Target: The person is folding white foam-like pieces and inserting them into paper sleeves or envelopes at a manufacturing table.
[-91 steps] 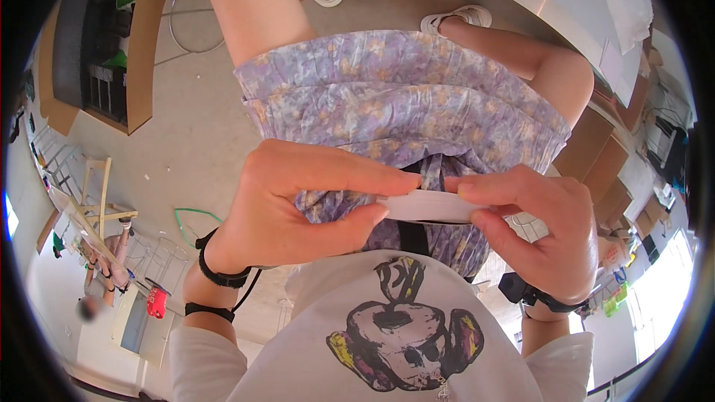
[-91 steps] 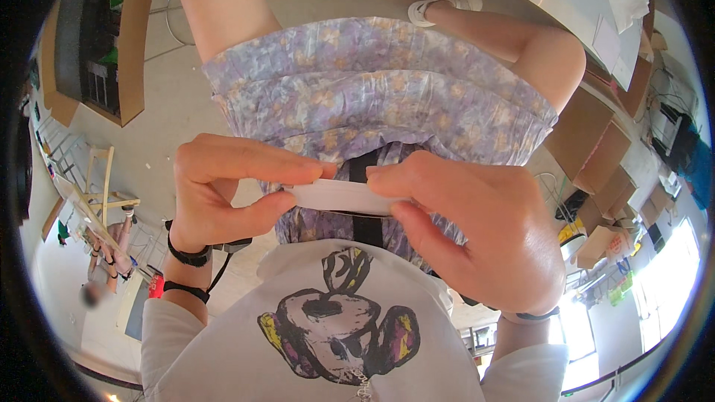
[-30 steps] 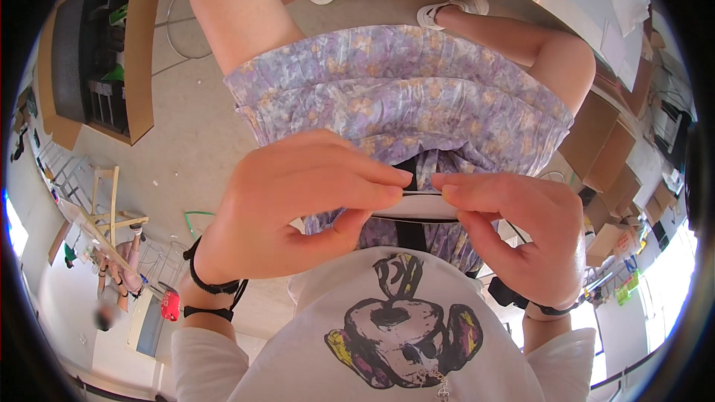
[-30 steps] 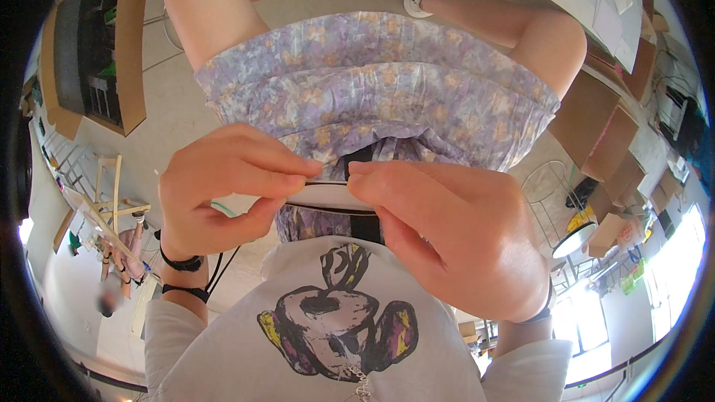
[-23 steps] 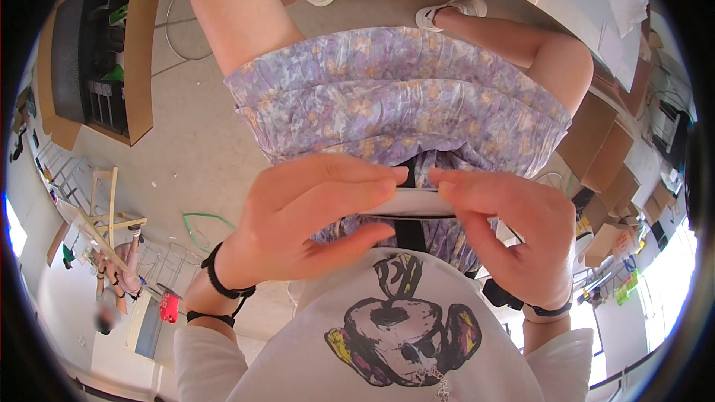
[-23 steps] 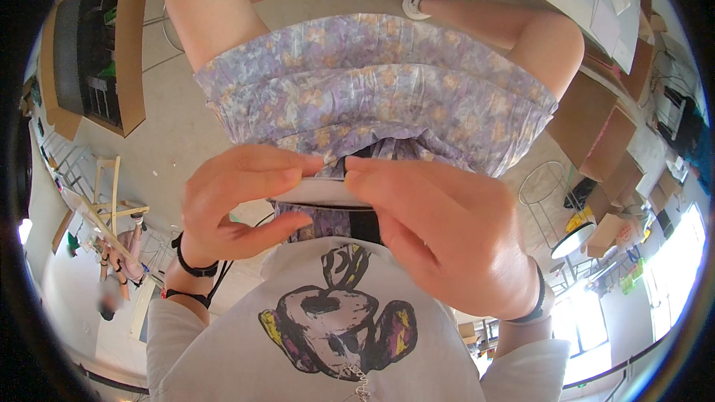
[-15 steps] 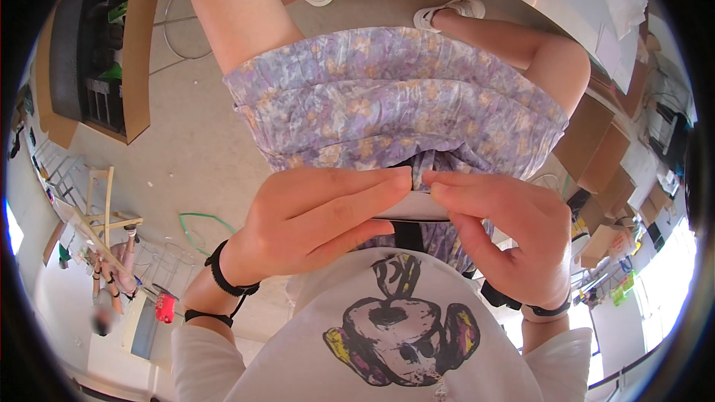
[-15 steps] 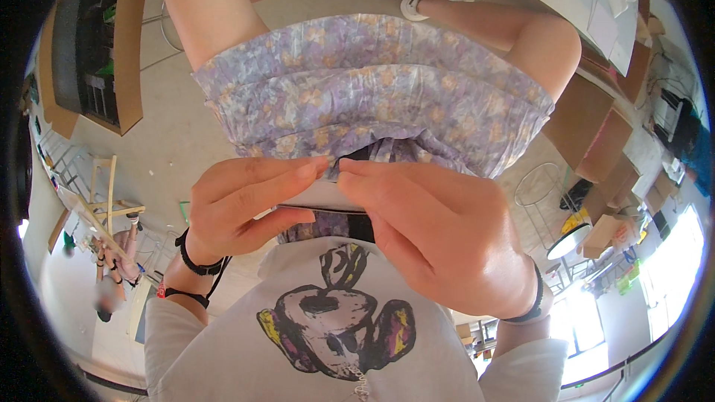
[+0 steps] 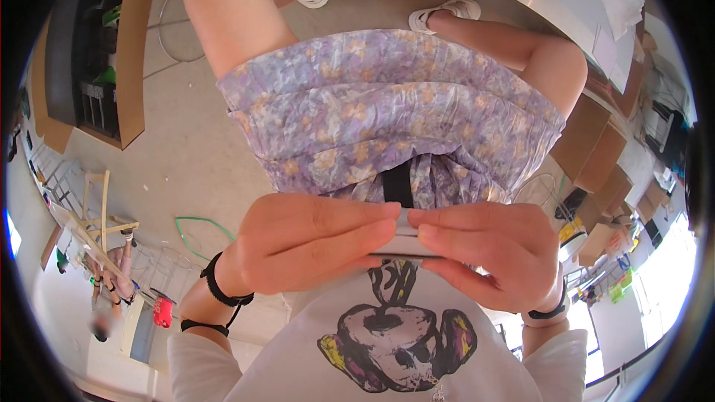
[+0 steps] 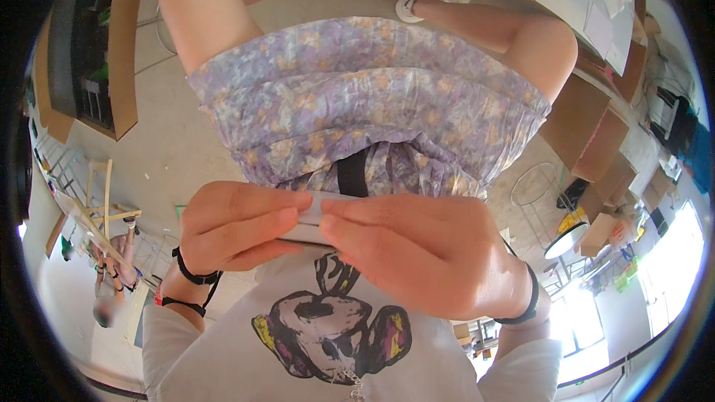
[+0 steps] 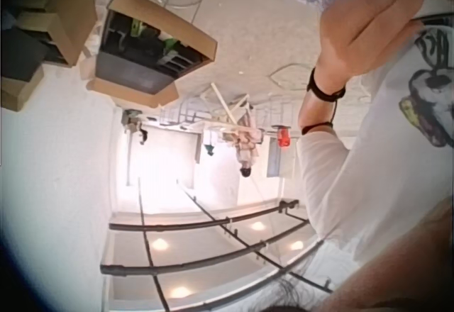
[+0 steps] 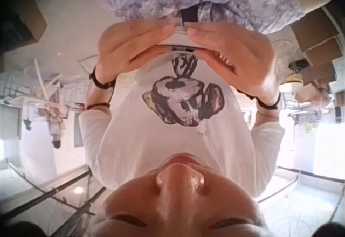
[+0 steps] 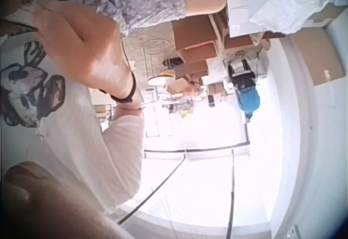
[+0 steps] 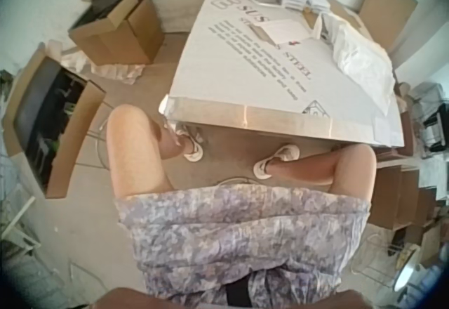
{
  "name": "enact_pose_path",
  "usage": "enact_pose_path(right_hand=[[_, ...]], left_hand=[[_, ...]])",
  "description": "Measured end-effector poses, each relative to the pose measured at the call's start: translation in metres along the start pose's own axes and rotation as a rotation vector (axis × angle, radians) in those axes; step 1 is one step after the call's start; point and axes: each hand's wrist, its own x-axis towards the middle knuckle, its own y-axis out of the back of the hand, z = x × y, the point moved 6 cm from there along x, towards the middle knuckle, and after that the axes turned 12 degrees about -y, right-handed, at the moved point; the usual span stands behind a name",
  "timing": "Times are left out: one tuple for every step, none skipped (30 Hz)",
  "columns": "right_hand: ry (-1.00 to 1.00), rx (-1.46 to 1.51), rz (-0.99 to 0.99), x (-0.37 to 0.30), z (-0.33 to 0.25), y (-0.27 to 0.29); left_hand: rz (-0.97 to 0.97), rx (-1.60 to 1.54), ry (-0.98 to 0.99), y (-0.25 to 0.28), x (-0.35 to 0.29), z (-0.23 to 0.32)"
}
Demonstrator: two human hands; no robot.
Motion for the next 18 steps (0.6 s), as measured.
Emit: enact_pose_path(right_hand=[[0.063, -0.027, 0.013, -0.001, -0.003, 0.0], [0.126, -0.055, 0.026, -0.003, -0.006, -0.001], [0.12, -0.052, 0.027, -0.004, -0.005, -0.002], [0.15, -0.041, 0.034, -0.006, -0.006, -0.002], [0.18, -0.031, 0.041, -0.008, -0.008, -0.003], [0.176, -0.029, 0.043, -0.008, -0.007, -0.003], [0.18, -0.029, 0.053, -0.009, -0.007, -0.003], [0.183, -0.029, 0.063, -0.01, -0.008, -0.003], [0.181, -0.026, 0.064, -0.01, -0.008, -0.003], [0.18, -0.031, 0.066, -0.01, -0.008, -0.003], [0.179, -0.035, 0.069, -0.01, -0.008, -0.003], [0.18, -0.032, 0.069, -0.011, -0.008, -0.003], [0.197, -0.058, 0.074, -0.011, -0.009, -0.003], [0.216, -0.084, 0.078, -0.012, -0.01, -0.004], [0.213, -0.085, 0.079, -0.012, -0.009, -0.004], [0.213, -0.087, 0.08, -0.012, -0.008, -0.004], [0.213, -0.088, 0.08, -0.012, -0.007, -0.004], [0.213, -0.088, 0.08, -0.012, -0.006, -0.005]], left_hand=[[0.017, -0.005, -0.033, 0.0, 0.0, 0.002], [0.033, -0.009, -0.065, 0.001, -0.001, 0.004], [0.03, -0.014, -0.062, 0.0, 0.0, 0.006], [0.022, -0.011, -0.064, 0.0, 0.001, 0.008], [0.014, -0.009, -0.065, -0.001, 0.001, 0.009], [0.012, -0.012, -0.064, -0.001, 0.001, 0.01], [0.009, -0.008, -0.063, -0.002, 0.001, 0.011], [0.007, -0.003, -0.063, -0.002, 0.001, 0.011], [0.005, -0.005, -0.061, -0.003, 0.001, 0.012], [0.001, -0.011, -0.057, -0.003, 0.0, 0.012], [-0.003, -0.018, -0.053, -0.004, 0.0, 0.011], [-0.005, -0.017, -0.051, -0.003, 0.001, 0.012], [-0.002, -0.023, -0.052, -0.003, 0.001, 0.013], [0.0, -0.029, -0.053, -0.002, 0.001, 0.013], [0.0, -0.032, -0.053, -0.003, 0.001, 0.012], [0.001, -0.034, -0.054, -0.003, 0.001, 0.01], [0.003, -0.035, -0.055, -0.004, 0.001, 0.009], [0.003, -0.034, -0.055, -0.004, 0.001, 0.008]])
